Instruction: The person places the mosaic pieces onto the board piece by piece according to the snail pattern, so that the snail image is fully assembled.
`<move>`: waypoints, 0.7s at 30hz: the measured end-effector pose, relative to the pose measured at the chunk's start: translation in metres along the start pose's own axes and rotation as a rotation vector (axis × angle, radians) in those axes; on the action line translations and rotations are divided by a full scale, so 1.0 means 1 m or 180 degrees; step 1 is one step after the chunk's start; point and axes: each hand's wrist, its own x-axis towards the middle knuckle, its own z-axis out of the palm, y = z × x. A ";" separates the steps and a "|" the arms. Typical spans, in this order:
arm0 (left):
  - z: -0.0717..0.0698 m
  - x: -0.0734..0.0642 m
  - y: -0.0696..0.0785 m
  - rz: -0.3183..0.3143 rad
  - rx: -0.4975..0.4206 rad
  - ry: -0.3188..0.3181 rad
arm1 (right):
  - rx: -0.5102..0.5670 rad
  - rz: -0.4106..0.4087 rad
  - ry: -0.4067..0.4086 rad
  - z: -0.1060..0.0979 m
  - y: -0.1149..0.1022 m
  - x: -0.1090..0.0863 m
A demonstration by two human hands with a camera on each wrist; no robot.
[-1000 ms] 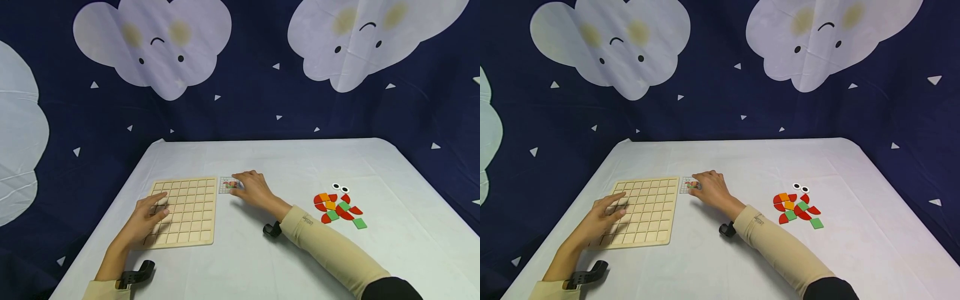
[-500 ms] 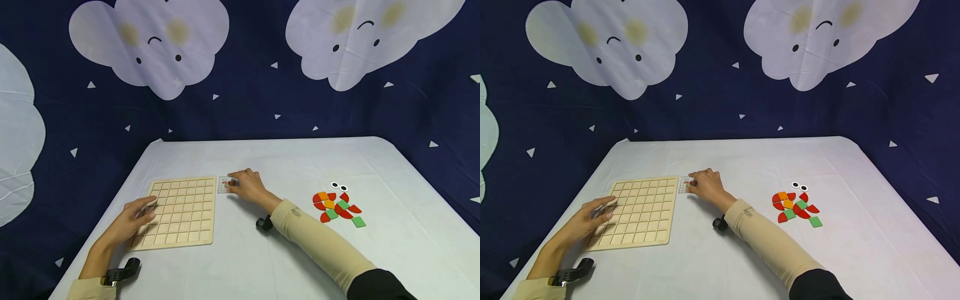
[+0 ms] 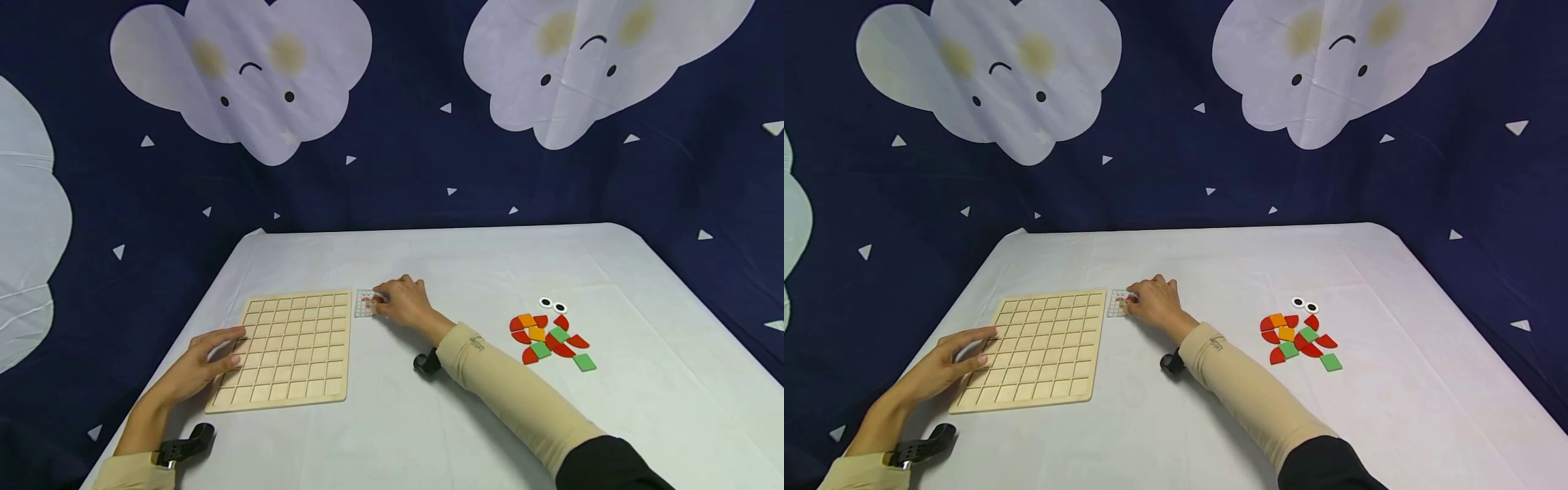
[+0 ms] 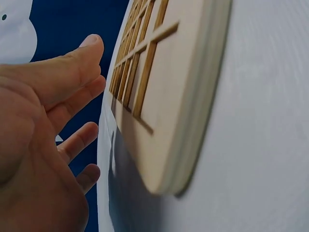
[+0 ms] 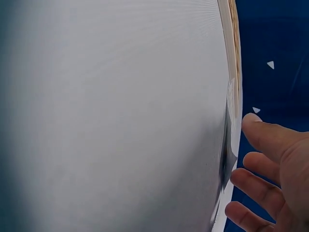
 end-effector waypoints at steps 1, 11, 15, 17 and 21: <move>-0.001 0.000 -0.001 0.0006 0.0014 0.0004 | -0.0010 0.0008 -0.0004 0.000 0.000 0.000; -0.003 -0.001 -0.011 -0.0006 -0.0039 -0.0004 | -0.0103 0.0052 -0.0002 0.002 0.002 0.002; -0.004 -0.001 -0.015 0.0035 -0.0074 0.0001 | -0.0131 0.0042 0.0003 0.003 0.003 0.002; -0.005 -0.001 -0.017 0.0042 -0.0059 0.0010 | -0.0146 0.0038 -0.0005 0.003 0.004 0.002; -0.006 -0.001 -0.021 0.0074 -0.0049 0.0045 | -0.0139 0.0048 -0.0038 0.003 0.004 0.001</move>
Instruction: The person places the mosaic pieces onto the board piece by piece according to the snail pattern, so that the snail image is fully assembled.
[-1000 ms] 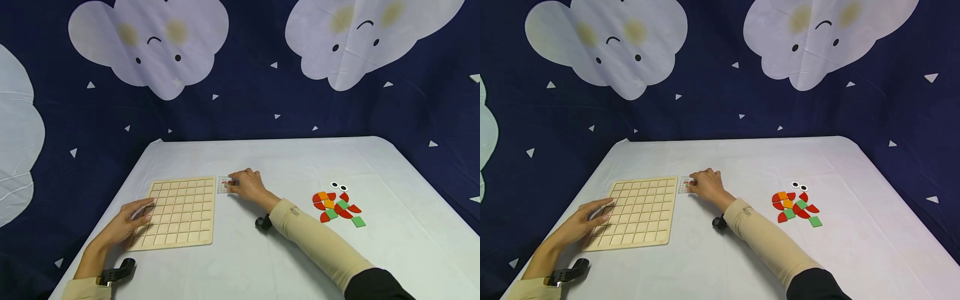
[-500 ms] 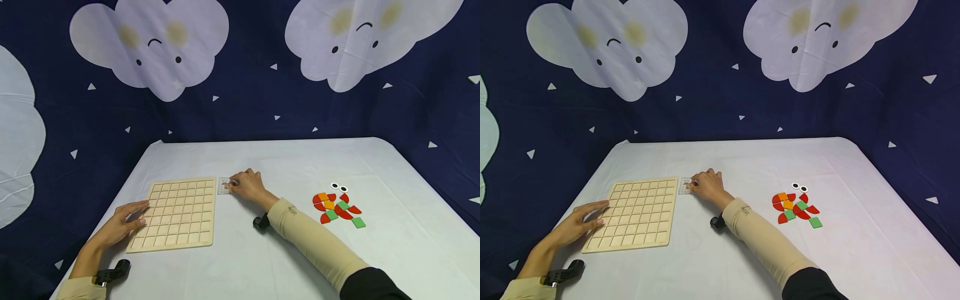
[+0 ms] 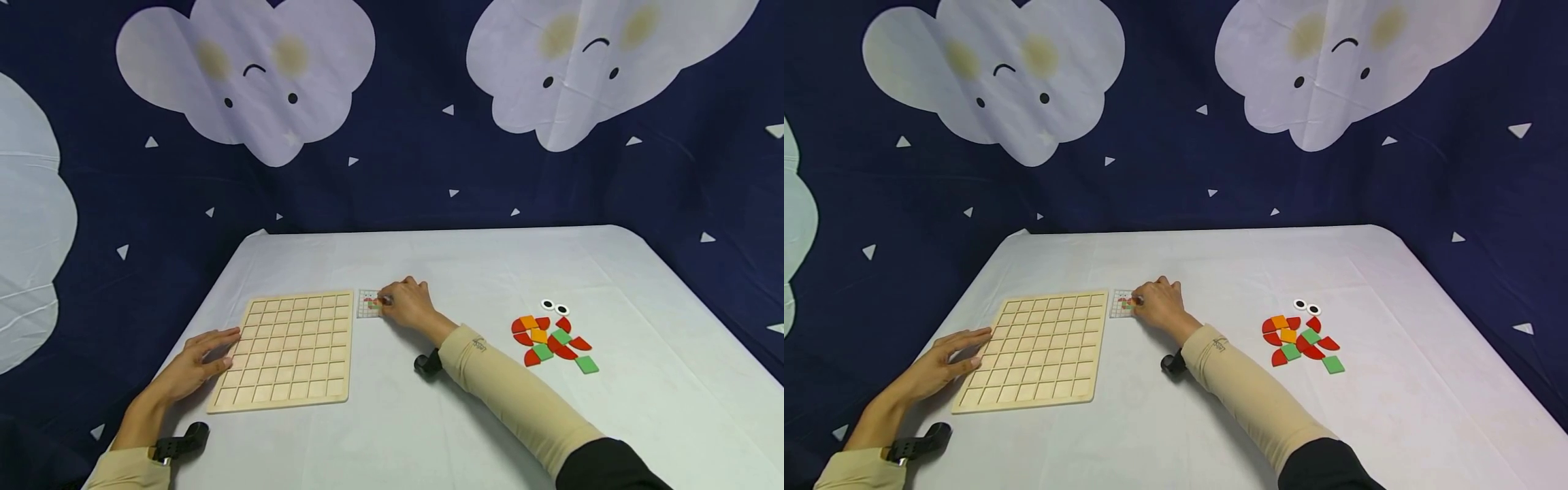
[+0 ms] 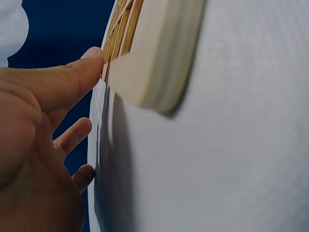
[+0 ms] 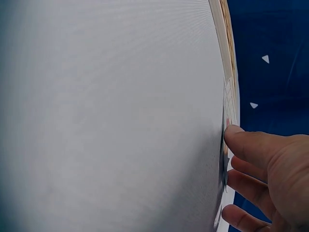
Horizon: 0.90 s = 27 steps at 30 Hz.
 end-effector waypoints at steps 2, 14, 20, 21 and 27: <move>-0.001 -0.001 -0.002 0.0036 -0.0002 0.0026 | 0.0010 -0.0005 -0.0008 0.000 0.000 0.000; 0.002 -0.003 0.003 -0.0036 0.0264 0.0058 | -0.0033 -0.0082 -0.0066 -0.003 0.005 -0.004; 0.012 -0.002 0.014 0.0079 0.0241 0.0081 | -0.0022 -0.0080 -0.0085 -0.010 0.019 -0.012; 0.014 -0.001 0.017 0.0103 0.0240 0.0075 | -0.0017 -0.0069 -0.0077 -0.012 0.023 -0.013; 0.030 0.004 0.033 0.0170 0.0343 0.0098 | 0.0070 0.0021 -0.0068 -0.023 0.046 -0.024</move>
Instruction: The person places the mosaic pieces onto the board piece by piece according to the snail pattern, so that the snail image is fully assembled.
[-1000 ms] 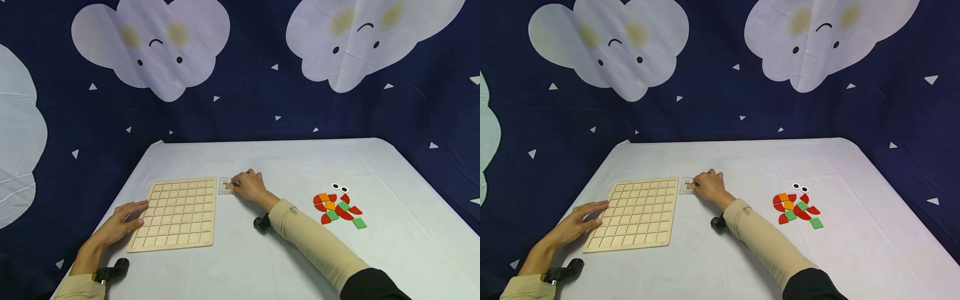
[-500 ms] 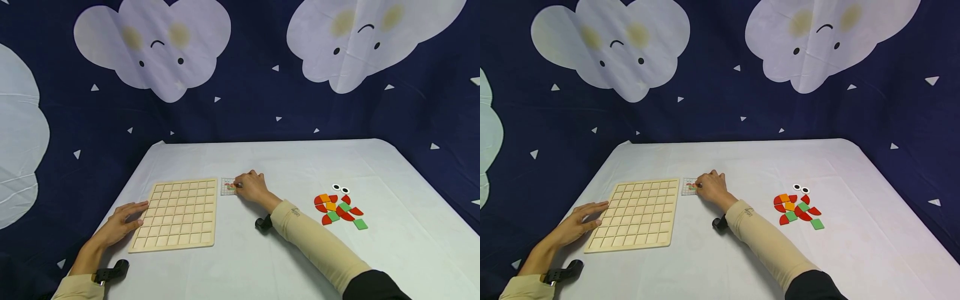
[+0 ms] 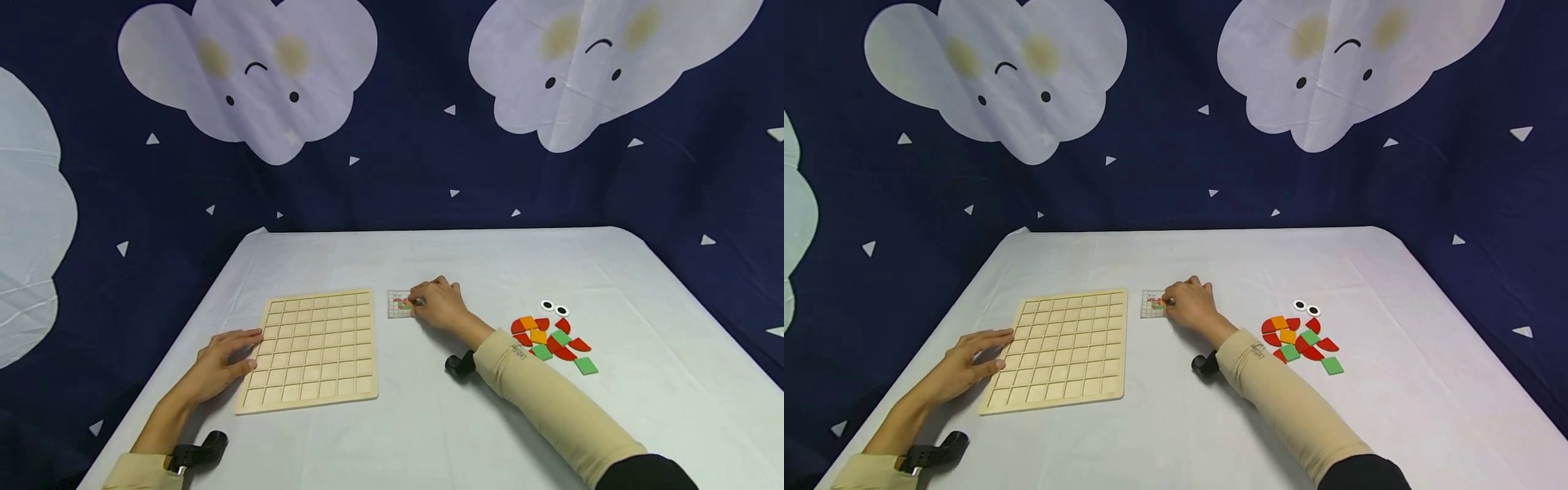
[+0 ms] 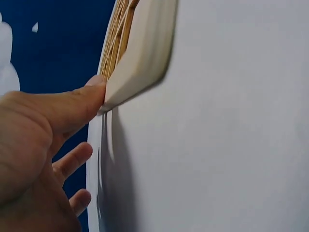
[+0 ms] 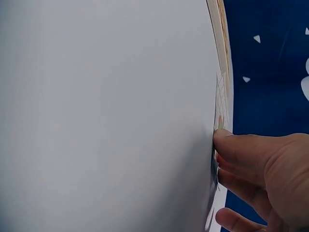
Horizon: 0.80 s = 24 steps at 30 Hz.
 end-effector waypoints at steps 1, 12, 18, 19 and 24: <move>0.002 0.001 0.003 0.0012 0.0018 0.0012 | 0.0012 0.0007 0.0003 -0.002 0.004 -0.002; 0.034 0.013 0.043 0.0043 0.0119 0.0122 | -0.0040 0.0117 0.0000 -0.023 0.041 -0.020; 0.052 0.020 0.063 -0.0016 0.0145 0.0159 | -0.0061 0.0171 0.0018 -0.032 0.058 -0.028; 0.056 0.021 0.066 -0.0028 0.0146 0.0158 | -0.0071 0.0169 0.0020 -0.033 0.061 -0.029; 0.070 0.028 0.079 -0.0082 0.0149 0.0124 | -0.0104 0.0195 0.0005 -0.040 0.070 -0.035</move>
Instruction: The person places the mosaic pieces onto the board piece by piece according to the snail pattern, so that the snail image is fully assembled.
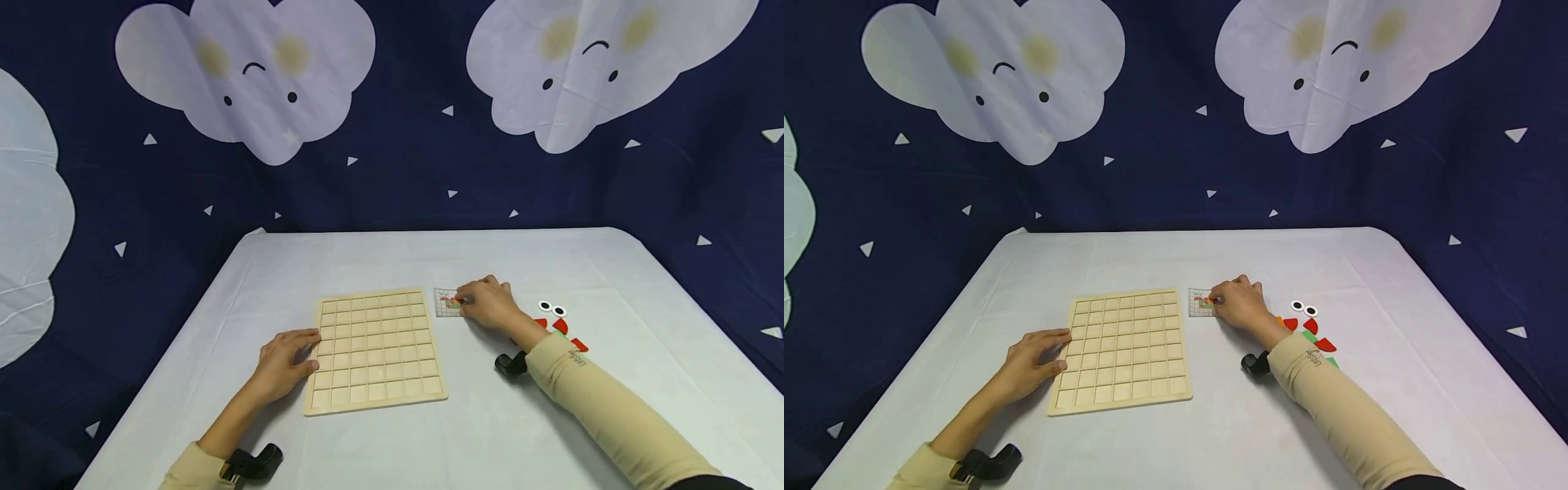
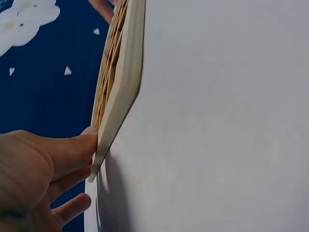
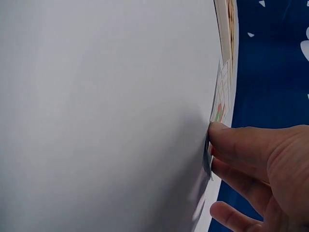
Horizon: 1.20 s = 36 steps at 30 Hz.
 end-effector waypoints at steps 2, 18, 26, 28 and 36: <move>0.004 0.002 0.005 0.0003 0.0023 -0.0013 | -0.0011 0.0018 -0.0002 -0.002 0.004 -0.001; 0.027 0.021 0.031 0.0101 0.0018 -0.0129 | 0.0049 0.0105 -0.0065 -0.016 0.043 -0.010; 0.037 0.029 0.041 0.0159 0.0014 -0.0094 | 0.0026 0.0129 -0.0059 -0.023 0.056 -0.015; 0.040 0.031 0.042 0.0179 0.0031 -0.0098 | 0.0021 0.0135 -0.0044 -0.024 0.059 -0.016; 0.047 0.039 0.050 0.0233 0.0024 -0.0106 | 0.0029 0.0137 -0.0040 -0.027 0.069 -0.017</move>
